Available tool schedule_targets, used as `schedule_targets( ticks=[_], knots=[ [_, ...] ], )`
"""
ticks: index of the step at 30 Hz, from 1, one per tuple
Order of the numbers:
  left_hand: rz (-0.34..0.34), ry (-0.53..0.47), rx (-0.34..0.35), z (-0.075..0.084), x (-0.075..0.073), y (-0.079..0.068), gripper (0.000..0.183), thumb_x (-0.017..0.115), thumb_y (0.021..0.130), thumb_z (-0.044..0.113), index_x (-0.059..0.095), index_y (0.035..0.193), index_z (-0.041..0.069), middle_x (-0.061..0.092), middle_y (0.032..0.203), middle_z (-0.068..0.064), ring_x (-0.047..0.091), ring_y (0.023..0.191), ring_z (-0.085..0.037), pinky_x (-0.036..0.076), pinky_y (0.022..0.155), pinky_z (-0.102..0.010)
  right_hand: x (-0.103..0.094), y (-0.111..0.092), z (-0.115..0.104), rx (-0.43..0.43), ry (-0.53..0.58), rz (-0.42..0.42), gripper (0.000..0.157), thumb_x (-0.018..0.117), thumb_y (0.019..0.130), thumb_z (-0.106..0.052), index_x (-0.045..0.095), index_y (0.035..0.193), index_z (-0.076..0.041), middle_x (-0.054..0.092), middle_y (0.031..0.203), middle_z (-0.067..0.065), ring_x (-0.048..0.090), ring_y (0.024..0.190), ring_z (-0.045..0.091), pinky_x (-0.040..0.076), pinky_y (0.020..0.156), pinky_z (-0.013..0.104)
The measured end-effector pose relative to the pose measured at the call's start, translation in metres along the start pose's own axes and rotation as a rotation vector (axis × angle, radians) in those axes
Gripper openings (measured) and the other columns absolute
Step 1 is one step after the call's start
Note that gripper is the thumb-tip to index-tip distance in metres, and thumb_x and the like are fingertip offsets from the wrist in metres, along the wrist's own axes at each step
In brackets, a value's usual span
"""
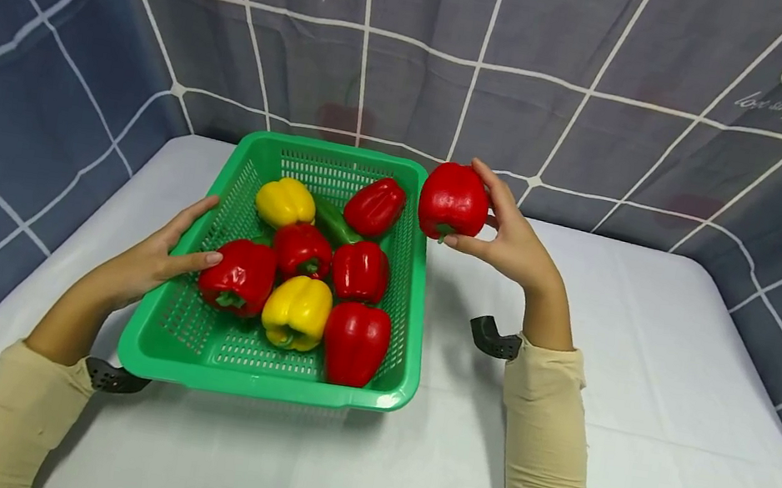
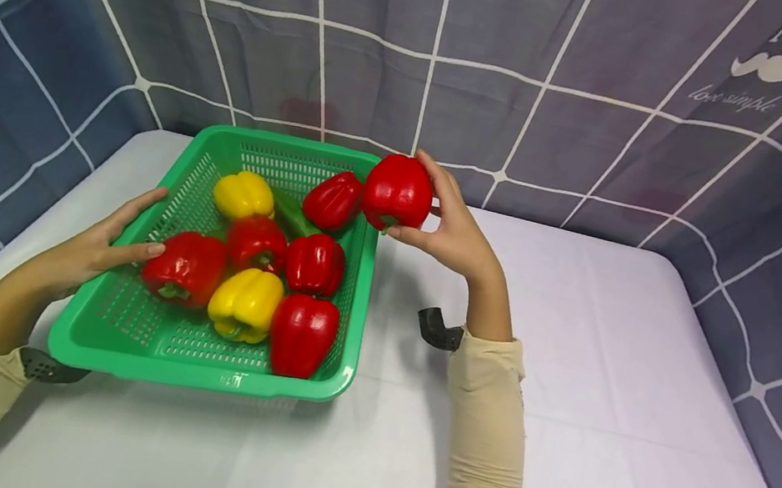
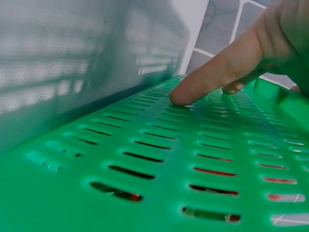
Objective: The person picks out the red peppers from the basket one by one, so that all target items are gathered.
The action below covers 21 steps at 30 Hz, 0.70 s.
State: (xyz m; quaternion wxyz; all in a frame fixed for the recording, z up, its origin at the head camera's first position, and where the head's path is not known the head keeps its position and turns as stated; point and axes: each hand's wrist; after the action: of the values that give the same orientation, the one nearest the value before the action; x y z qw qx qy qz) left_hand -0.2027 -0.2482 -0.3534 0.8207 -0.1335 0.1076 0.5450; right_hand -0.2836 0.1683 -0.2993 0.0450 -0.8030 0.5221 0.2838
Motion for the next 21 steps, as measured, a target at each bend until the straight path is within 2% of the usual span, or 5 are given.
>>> schedule_targets(
  ticks=[7,11,18,21],
  knots=[
    [0.001,0.021,-0.004,-0.001,0.0,0.0,0.075,0.046,0.095,0.016,-0.008,0.146,0.028,0.004,0.15,-0.023,0.054,0.095,0.004,0.055,0.07,-0.032,-0.011,0.001,0.022,0.068,0.028,-0.012,0.089,0.071,0.075,-0.007,0.019,0.145,-0.025,0.026,0.143,0.001,0.034,0.127,0.022,0.037,0.099,0.048],
    [0.006,0.023,-0.007,-0.001,0.0,0.0,0.076,0.046,0.095,0.015,-0.008,0.146,0.029,0.005,0.149,-0.024,0.054,0.095,0.004,0.055,0.069,-0.032,-0.015,0.001,0.029,0.127,0.049,-0.024,0.09,0.072,0.075,-0.01,0.019,0.145,-0.027,0.027,0.144,0.001,0.033,0.128,0.023,0.038,0.098,0.048],
    [0.026,0.071,-0.02,-0.001,0.0,0.001,0.076,0.047,0.095,0.018,-0.007,0.146,0.03,0.002,0.151,-0.02,0.044,0.104,0.001,0.053,0.073,-0.024,-0.017,0.003,0.039,0.174,0.065,-0.023,0.088,0.073,0.075,-0.012,0.02,0.144,-0.028,0.028,0.143,0.0,0.032,0.129,0.024,0.038,0.098,0.049],
    [0.019,0.055,-0.016,-0.001,0.0,0.001,0.076,0.046,0.095,0.017,-0.007,0.146,0.03,0.002,0.151,-0.021,0.046,0.103,0.002,0.053,0.073,-0.025,-0.017,0.004,0.045,0.199,0.085,-0.024,0.089,0.073,0.075,-0.011,0.02,0.144,-0.029,0.03,0.142,0.001,0.033,0.128,0.026,0.038,0.098,0.049]
  ],
)
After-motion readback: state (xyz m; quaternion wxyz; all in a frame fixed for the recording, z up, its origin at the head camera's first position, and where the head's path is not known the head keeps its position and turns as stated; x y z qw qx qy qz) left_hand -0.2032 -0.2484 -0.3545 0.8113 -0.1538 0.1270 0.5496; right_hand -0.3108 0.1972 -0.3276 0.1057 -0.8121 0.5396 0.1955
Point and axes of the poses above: each hand's wrist, its own y-axis towards the middle knuckle, its own x-axis out of the palm, z = x × y
